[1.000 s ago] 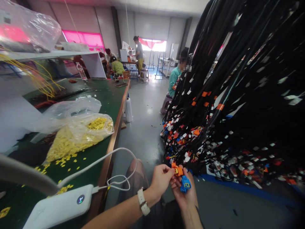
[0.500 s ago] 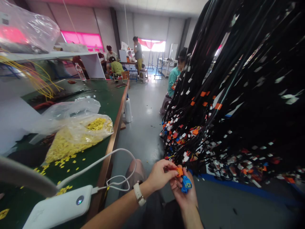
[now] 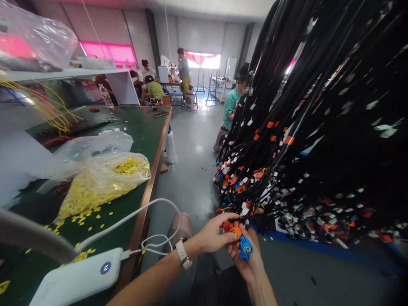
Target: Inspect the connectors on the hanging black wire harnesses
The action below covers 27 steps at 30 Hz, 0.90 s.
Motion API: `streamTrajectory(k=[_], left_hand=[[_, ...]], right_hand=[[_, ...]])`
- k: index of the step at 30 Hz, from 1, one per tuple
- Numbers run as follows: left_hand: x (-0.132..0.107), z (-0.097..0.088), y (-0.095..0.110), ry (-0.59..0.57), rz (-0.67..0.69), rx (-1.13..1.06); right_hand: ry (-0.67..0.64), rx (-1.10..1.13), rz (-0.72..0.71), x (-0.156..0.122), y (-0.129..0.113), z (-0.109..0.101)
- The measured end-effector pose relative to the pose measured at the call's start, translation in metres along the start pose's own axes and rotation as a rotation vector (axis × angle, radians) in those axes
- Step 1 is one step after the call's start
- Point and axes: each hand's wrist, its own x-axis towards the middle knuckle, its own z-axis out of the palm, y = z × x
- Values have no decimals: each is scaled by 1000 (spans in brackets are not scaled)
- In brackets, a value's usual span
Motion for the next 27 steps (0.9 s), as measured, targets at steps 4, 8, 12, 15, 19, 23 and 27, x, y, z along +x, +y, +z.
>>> streamTrajectory(k=[4, 8, 12, 15, 19, 23, 27], left_hand=[[0, 0, 0, -74, 25, -35], [-1, 0, 2, 4, 146, 113], [-3, 3, 2, 71, 188, 181], [-4, 5, 2, 100, 165, 173], [-5, 9, 2, 129, 176, 187], [-4, 5, 6, 79, 196, 243], [-2, -6, 8, -113, 209, 255]], right_hand=[[4, -55, 28, -1, -1, -3], [19, -32, 82, -3, -2, 2], [-16, -34, 82, -5, -2, 7], [-34, -37, 85, -6, -1, 7], [-51, -32, 78, -7, -2, 8], [-47, -8, 58, -10, -3, 12], [-57, 9, 40, -14, -3, 11]])
